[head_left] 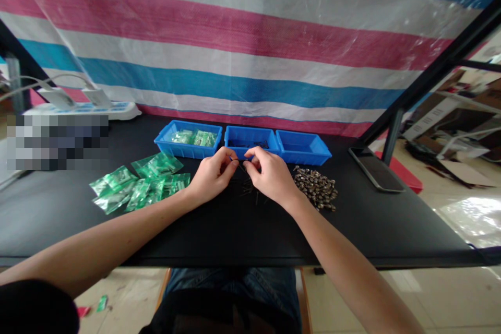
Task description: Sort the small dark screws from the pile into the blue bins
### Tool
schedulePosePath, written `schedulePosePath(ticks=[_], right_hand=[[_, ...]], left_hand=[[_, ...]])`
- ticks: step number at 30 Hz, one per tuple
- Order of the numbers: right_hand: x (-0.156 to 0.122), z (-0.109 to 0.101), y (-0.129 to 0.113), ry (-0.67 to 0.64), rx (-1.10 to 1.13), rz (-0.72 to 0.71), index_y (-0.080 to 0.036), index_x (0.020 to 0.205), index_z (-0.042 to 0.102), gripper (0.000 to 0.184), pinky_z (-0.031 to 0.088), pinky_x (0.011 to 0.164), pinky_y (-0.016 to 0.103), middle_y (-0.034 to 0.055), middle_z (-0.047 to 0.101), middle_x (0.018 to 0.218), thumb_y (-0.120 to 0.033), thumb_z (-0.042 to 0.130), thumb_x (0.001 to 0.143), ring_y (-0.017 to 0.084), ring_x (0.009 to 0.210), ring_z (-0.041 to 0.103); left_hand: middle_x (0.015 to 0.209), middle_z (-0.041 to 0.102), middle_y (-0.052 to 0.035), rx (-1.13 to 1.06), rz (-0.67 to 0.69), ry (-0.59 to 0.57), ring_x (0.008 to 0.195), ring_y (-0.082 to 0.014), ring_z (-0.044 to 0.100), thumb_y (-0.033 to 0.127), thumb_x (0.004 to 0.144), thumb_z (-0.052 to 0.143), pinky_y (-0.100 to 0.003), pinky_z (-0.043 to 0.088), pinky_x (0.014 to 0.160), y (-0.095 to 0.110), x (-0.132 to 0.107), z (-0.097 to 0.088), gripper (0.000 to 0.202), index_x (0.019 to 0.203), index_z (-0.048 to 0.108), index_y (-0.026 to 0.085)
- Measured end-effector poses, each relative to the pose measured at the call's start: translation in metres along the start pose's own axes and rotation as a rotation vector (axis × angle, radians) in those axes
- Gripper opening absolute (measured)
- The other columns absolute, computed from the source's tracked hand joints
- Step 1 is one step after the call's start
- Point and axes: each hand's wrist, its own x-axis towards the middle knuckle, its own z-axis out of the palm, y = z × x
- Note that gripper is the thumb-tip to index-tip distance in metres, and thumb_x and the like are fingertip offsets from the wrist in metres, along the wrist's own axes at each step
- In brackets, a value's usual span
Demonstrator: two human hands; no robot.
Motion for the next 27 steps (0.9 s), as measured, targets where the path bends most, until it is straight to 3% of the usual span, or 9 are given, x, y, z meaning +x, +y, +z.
schedulePosePath(ticks=[9,20,27], right_hand=[[0.0013,0.0020,0.0014,0.009,-0.015,-0.052,-0.017,0.101,0.064,0.023,0.043,0.084,0.027,0.0058,0.067,0.099,-0.018,0.047,0.087,0.018,0.092,0.061],[0.0016,0.0014,0.0018,0.077,-0.025,-0.028,-0.018,0.093,0.063,0.014,0.042,0.064,0.023,0.0035,0.068,0.081,-0.019,0.053,0.084,0.015,0.070,0.060],[0.0012,0.0021,0.0016,0.074,-0.022,-0.030,-0.018,0.092,0.063,0.013,0.041,0.065,0.023,0.0030,0.067,0.079,-0.020,0.052,0.084,0.015,0.069,0.060]], left_hand=[[0.054,0.048,0.0055,-0.012,0.002,-0.002,0.046,-0.0082,0.042,0.031,0.083,0.044,-0.019,0.031,0.046,0.0003,0.0011,0.0005,0.013,0.084,0.047,0.018],[0.053,0.048,0.0059,-0.019,-0.007,-0.020,0.046,-0.0083,0.043,0.030,0.083,0.043,-0.018,0.032,0.047,0.0011,0.0005,0.0001,0.013,0.083,0.046,0.018],[0.053,0.048,0.0059,-0.024,-0.010,-0.030,0.046,-0.0083,0.043,0.030,0.084,0.043,-0.019,0.032,0.048,0.0012,0.0008,0.0001,0.013,0.083,0.046,0.018]])
